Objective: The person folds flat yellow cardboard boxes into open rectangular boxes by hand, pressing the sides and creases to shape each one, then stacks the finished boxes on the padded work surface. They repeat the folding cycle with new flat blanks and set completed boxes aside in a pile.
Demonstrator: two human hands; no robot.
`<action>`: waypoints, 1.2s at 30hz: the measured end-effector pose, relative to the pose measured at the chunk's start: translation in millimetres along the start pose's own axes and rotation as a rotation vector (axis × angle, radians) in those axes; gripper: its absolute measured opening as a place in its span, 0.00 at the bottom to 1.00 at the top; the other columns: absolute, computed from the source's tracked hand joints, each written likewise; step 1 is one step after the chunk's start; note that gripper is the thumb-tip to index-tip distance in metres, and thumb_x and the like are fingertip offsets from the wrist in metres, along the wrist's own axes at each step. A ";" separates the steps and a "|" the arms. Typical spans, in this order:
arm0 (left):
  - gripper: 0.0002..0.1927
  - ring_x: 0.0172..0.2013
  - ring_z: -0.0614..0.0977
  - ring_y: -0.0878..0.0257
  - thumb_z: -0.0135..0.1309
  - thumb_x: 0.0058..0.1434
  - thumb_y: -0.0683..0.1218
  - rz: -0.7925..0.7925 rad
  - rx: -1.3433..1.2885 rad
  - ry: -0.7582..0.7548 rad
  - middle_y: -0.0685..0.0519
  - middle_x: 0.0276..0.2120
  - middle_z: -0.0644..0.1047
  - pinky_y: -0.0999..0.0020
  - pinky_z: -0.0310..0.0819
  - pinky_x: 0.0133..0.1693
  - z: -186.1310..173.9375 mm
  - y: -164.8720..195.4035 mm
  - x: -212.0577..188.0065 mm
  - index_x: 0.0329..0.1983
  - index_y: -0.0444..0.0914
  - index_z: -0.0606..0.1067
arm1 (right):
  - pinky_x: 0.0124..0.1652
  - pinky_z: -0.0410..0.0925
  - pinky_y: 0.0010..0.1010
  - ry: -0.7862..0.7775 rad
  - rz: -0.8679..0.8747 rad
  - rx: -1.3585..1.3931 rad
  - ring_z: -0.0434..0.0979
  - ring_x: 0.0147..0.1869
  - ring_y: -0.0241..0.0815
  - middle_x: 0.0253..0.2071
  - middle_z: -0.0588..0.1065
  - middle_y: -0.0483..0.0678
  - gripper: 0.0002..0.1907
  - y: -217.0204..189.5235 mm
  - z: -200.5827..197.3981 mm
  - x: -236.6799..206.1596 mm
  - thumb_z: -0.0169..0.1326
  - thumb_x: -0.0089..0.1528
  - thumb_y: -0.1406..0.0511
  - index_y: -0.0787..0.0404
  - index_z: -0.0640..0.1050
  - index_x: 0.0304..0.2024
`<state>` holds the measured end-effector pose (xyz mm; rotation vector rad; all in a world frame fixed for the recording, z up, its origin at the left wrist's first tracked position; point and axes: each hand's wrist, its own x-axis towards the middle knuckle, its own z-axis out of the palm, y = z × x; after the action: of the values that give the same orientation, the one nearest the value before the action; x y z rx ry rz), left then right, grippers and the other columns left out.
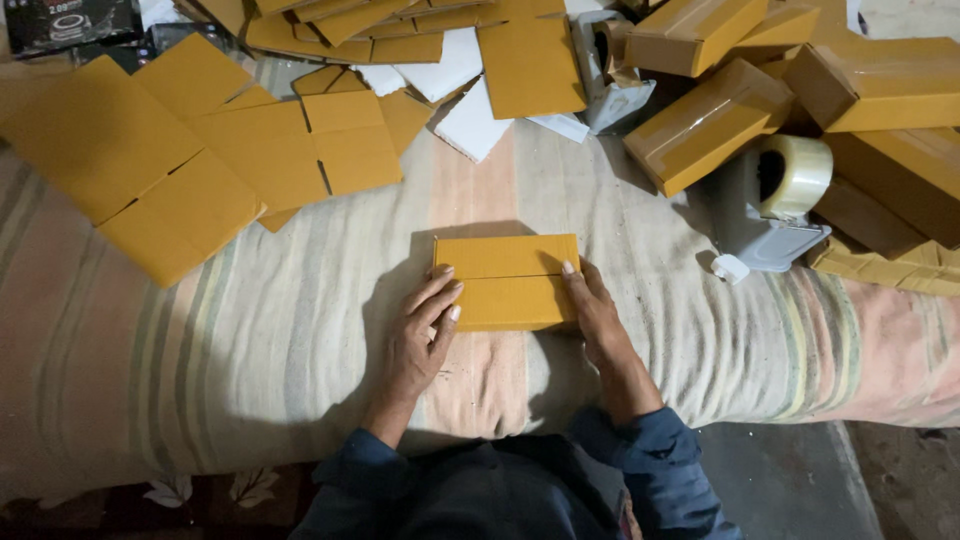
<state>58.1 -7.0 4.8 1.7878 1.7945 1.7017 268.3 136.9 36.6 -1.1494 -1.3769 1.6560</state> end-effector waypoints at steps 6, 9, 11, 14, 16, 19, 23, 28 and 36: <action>0.21 0.66 0.73 0.49 0.53 0.69 0.43 -0.077 -0.043 -0.001 0.41 0.64 0.72 0.59 0.69 0.63 -2.0 -1.3 0.6 0.63 0.32 0.71 | 0.54 0.69 0.32 0.046 0.042 -0.010 0.78 0.55 0.45 0.53 0.78 0.55 0.30 -6.7 1.9 0.6 0.51 0.65 0.55 0.69 0.71 0.63; 0.27 0.66 0.70 0.48 0.48 0.73 0.44 -0.216 -0.468 0.161 0.39 0.68 0.63 0.58 0.69 0.64 -6.8 -1.9 -0.8 0.73 0.33 0.60 | 0.53 0.71 0.36 0.061 0.061 0.181 0.78 0.54 0.46 0.51 0.79 0.55 0.28 -4.0 -3.2 -20.0 0.49 0.67 0.55 0.71 0.73 0.60; 0.26 0.64 0.74 0.50 0.48 0.73 0.45 -0.295 -0.213 0.230 0.40 0.66 0.67 0.59 0.75 0.60 -21.4 -8.0 -3.2 0.71 0.35 0.61 | 0.52 0.73 0.40 0.078 0.075 0.357 0.79 0.53 0.48 0.50 0.79 0.55 0.27 8.6 -9.5 -22.9 0.46 0.68 0.55 0.70 0.73 0.59; 0.31 0.60 0.75 0.48 0.52 0.67 0.50 -0.389 -0.039 0.407 0.41 0.68 0.65 0.55 0.76 0.60 -52.3 -29.4 4.6 0.71 0.37 0.61 | 0.47 0.74 0.46 0.087 0.047 0.538 0.79 0.53 0.51 0.52 0.78 0.54 0.25 30.6 -35.7 0.6 0.43 0.69 0.53 0.65 0.70 0.60; 0.37 0.72 0.63 0.41 0.60 0.65 0.48 -0.283 0.536 0.604 0.38 0.70 0.63 0.45 0.55 0.73 -90.4 -52.9 21.4 0.74 0.36 0.59 | 0.42 0.73 0.46 0.042 -0.030 0.557 0.78 0.51 0.51 0.53 0.77 0.54 0.27 43.0 -47.0 14.2 0.41 0.73 0.51 0.63 0.70 0.63; 0.48 0.72 0.57 0.32 0.65 0.71 0.53 -0.312 1.000 0.841 0.30 0.73 0.57 0.38 0.46 0.71 -147.7 -82.5 52.5 0.79 0.31 0.48 | 0.42 0.75 0.45 0.103 0.085 0.626 0.79 0.53 0.47 0.52 0.77 0.49 0.26 27.6 -24.1 18.9 0.41 0.70 0.49 0.57 0.70 0.61; 0.66 0.63 0.65 0.31 0.73 0.59 0.65 -0.790 0.797 0.763 0.26 0.63 0.63 0.40 0.57 0.63 -186.4 -88.4 77.5 0.75 0.24 0.42 | 0.44 0.75 0.43 -0.146 0.034 0.477 0.78 0.51 0.47 0.50 0.77 0.49 0.27 -49.1 87.7 -30.2 0.47 0.67 0.47 0.56 0.72 0.60; 0.71 0.51 0.75 0.33 0.78 0.42 0.69 -0.872 1.072 0.682 0.28 0.52 0.73 0.40 0.68 0.52 -191.6 -86.5 93.6 0.69 0.23 0.49 | 0.50 0.73 0.44 -1.042 -0.382 -0.008 0.75 0.56 0.50 0.56 0.73 0.54 0.27 -105.7 193.9 -149.0 0.51 0.66 0.52 0.60 0.69 0.62; 0.24 0.50 0.83 0.54 0.64 0.67 0.46 -0.344 0.173 0.818 0.42 0.53 0.79 0.66 0.78 0.53 -189.9 -84.5 71.0 0.58 0.27 0.71 | 0.58 0.68 0.47 -1.010 -0.711 -0.447 0.67 0.69 0.59 0.69 0.63 0.61 0.34 -126.5 167.3 -152.9 0.57 0.66 0.59 0.65 0.62 0.69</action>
<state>-151.8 -43.1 58.9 0.7392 2.3999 2.3503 166.3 -38.1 198.9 0.1516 -2.4800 1.4108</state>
